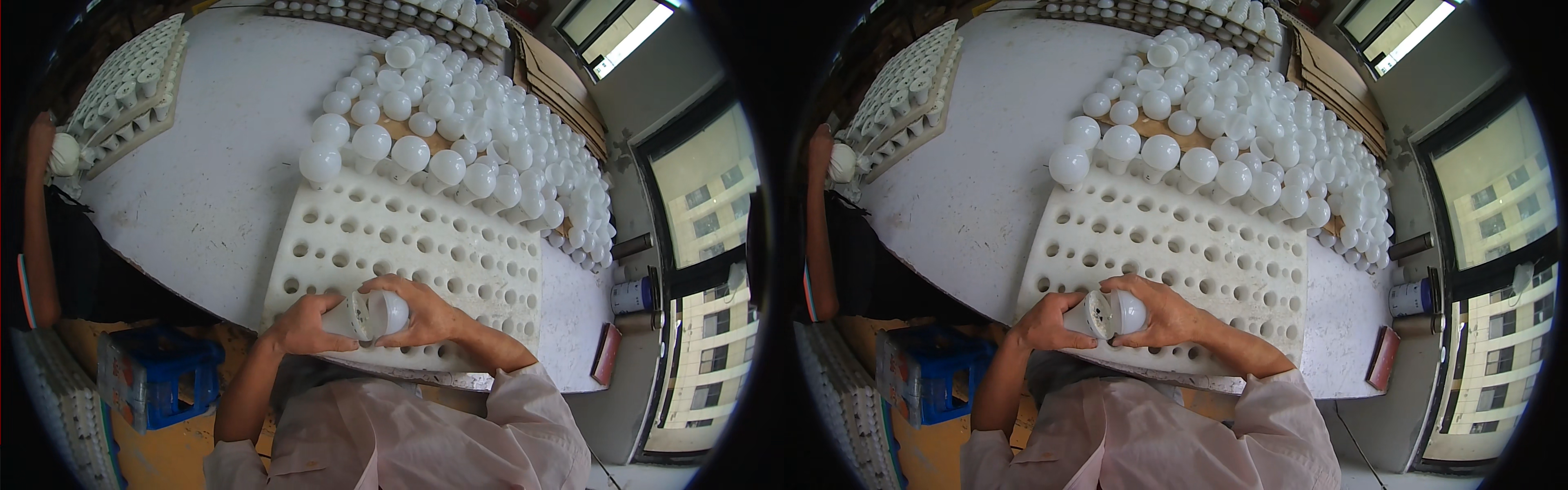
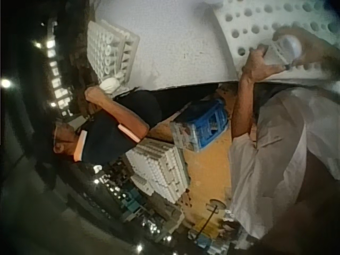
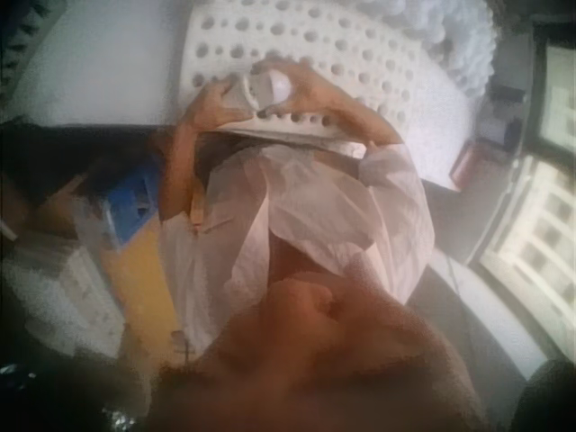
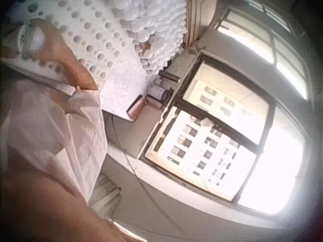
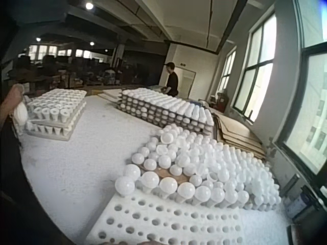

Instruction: The person assembles light bulbs by pressing plastic caps onto bulb bodies by hand and placing the assembled bulbs into holes in a foam tray.

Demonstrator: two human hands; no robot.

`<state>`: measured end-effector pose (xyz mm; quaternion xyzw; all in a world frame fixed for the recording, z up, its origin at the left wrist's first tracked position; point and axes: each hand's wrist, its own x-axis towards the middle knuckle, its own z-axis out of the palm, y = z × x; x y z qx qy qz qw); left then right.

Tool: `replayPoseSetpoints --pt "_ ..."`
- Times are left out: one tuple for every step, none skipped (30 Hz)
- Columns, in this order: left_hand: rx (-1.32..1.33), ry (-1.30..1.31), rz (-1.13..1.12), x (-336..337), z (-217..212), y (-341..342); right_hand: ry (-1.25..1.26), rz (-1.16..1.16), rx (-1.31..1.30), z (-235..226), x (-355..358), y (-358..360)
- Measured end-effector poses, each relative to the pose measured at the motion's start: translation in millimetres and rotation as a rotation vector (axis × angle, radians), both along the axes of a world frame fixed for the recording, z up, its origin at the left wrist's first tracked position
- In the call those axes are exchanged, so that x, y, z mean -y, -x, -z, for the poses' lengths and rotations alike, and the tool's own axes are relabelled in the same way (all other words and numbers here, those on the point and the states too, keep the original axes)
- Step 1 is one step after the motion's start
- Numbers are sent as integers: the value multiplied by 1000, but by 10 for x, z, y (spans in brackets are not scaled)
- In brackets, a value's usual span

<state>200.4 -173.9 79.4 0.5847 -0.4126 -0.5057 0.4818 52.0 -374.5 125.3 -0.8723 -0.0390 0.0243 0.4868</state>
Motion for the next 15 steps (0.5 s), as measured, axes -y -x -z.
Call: replayPoseSetpoints --pt "-11 8 -12 -10 24 3 23 -29 18 17 -14 -10" --pt "-11 7 -8 -5 9 4 47 -54 35 35 -22 -14" --pt "-4 3 -8 1 -26 6 47 -49 35 45 -26 -13" --pt "4 -2 -9 7 -56 10 58 -59 13 52 -28 -10" --pt "6 -1 -4 10 -78 12 70 -69 -8 47 -36 -13" --pt "19 -21 -1 16 -98 16 70 -64 -7 27 -49 -14" --pt "33 -41 2 25 -108 20 68 -66 -56 -11 -68 -14" --pt "36 -39 10 32 -110 21 65 -67 -103 -39 -86 -17" --pt "52 -59 19 34 -105 26 67 -59 -100 -39 -99 -14" --pt "68 -79 28 34 -98 32 89 -66 -110 -34 -117 -7" --pt "73 -74 38 41 -92 35 113 -70 -119 -32 -127 1" --pt "98 -52 34 39 -83 41 118 -60 -115 -14 -136 12" --pt "123 -29 30 38 -71 48 117 -78 -73 23 -145 27" --pt "128 -23 38 34 -51 61 117 -98 -31 60 -156 43" --pt "107 -22 26 29 -29 75 122 -91 -28 94 -167 60"
